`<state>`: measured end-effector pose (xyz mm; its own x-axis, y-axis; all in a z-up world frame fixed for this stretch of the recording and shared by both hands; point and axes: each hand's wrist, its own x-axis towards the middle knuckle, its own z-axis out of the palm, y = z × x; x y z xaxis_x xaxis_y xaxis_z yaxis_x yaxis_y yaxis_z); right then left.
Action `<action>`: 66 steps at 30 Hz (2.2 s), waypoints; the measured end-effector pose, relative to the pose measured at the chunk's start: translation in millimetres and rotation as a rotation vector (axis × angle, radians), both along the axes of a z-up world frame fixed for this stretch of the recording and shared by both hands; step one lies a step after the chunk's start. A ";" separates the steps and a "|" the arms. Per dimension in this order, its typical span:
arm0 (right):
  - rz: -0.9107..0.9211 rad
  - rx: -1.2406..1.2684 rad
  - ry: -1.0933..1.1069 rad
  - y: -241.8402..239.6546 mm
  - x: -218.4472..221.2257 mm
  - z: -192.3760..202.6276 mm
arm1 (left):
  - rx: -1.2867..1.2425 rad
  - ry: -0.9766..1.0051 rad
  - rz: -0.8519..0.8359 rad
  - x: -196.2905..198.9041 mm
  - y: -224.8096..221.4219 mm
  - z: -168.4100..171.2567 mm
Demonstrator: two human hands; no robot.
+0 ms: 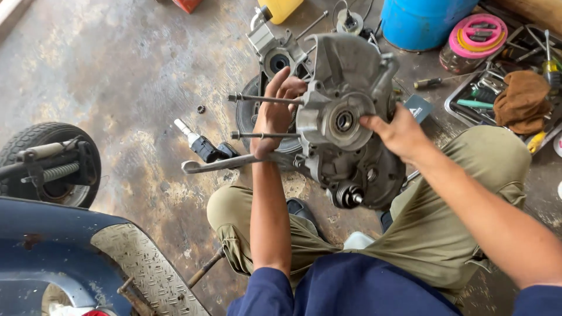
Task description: The person sits on the workshop floor working on a scooter engine crankcase. They remove bolts from the engine casing by hand, handle small fasteners and fittings, and lift and reposition the engine cover over the assembly.
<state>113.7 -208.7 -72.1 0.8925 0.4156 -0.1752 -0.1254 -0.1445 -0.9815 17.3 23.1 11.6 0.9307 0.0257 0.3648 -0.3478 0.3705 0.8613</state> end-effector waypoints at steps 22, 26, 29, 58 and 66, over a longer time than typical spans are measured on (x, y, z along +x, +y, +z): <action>0.124 -0.295 -0.916 -13.2 26.1 95.5 | -1.098 0.609 0.821 3.7 0.7 -213.9; 0.023 -0.709 -1.170 -12.2 35.1 98.9 | -1.025 0.783 0.967 1.2 -0.2 -212.9; 0.020 -0.897 -1.289 -8.7 39.1 108.1 | -0.979 0.774 0.824 3.2 4.4 -227.7; 0.117 -0.496 -1.301 -69.3 25.0 154.3 | -0.796 0.287 0.425 -5.1 -14.5 -120.0; 0.058 -0.623 -1.115 -80.7 24.3 136.1 | -0.797 0.317 0.423 -11.3 -11.5 -94.6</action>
<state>138.0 -289.4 64.1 0.6650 0.5767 0.4744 0.7401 -0.5938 -0.3156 5.9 11.6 -82.9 0.8399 0.5144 -0.1732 -0.3811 0.7861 0.4867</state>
